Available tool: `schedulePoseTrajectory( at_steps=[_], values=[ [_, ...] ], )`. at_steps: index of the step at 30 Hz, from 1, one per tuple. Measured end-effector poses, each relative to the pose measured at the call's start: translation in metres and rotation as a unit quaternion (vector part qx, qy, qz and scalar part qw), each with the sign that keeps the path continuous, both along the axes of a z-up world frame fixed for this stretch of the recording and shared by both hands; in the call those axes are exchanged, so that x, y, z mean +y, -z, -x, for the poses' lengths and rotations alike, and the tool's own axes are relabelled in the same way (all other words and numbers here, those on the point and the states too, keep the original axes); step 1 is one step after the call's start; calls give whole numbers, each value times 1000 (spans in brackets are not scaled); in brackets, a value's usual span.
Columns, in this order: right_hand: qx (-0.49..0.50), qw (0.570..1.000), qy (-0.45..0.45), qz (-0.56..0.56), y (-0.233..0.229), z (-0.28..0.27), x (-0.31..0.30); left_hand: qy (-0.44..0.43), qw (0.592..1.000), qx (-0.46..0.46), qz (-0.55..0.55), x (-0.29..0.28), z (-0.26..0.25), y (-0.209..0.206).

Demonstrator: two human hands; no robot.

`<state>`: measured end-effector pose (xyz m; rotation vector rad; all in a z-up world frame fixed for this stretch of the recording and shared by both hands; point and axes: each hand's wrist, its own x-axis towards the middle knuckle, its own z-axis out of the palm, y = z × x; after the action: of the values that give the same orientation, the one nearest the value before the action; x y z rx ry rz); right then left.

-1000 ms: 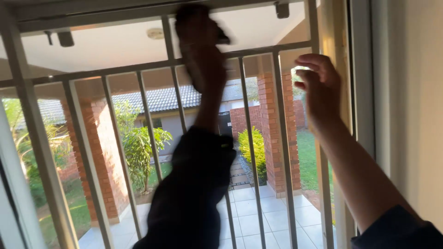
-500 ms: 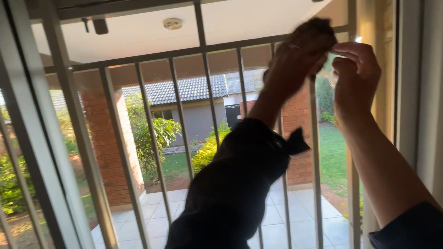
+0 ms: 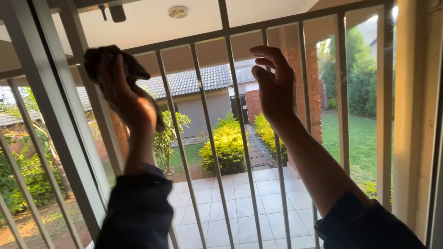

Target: Washing and wiping a sliding glass door and its security grill using a cloth and soapy water.

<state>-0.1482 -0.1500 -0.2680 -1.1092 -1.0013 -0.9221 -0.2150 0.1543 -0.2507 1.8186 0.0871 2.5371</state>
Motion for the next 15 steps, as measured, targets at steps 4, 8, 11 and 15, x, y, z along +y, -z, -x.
schedulePoseTrajectory(
  at_steps=[4, 8, 11, 15],
  values=[
    [-22, 1000, 16, 7, 6, -13, -3, -45, 998, -49, 22, -48, -40, 13],
    [-18, 998, 55, 8, 3, -25, -37, 73, 993, -88, 0, -139, -115, 7],
    [-1, 998, 60, -7, 4, -29, -70, 207, 977, -31, -30, -224, -132, 0],
    [8, 997, 43, -65, 11, -55, -114, 181, 979, 86, -43, -299, -142, -6]
  ],
)
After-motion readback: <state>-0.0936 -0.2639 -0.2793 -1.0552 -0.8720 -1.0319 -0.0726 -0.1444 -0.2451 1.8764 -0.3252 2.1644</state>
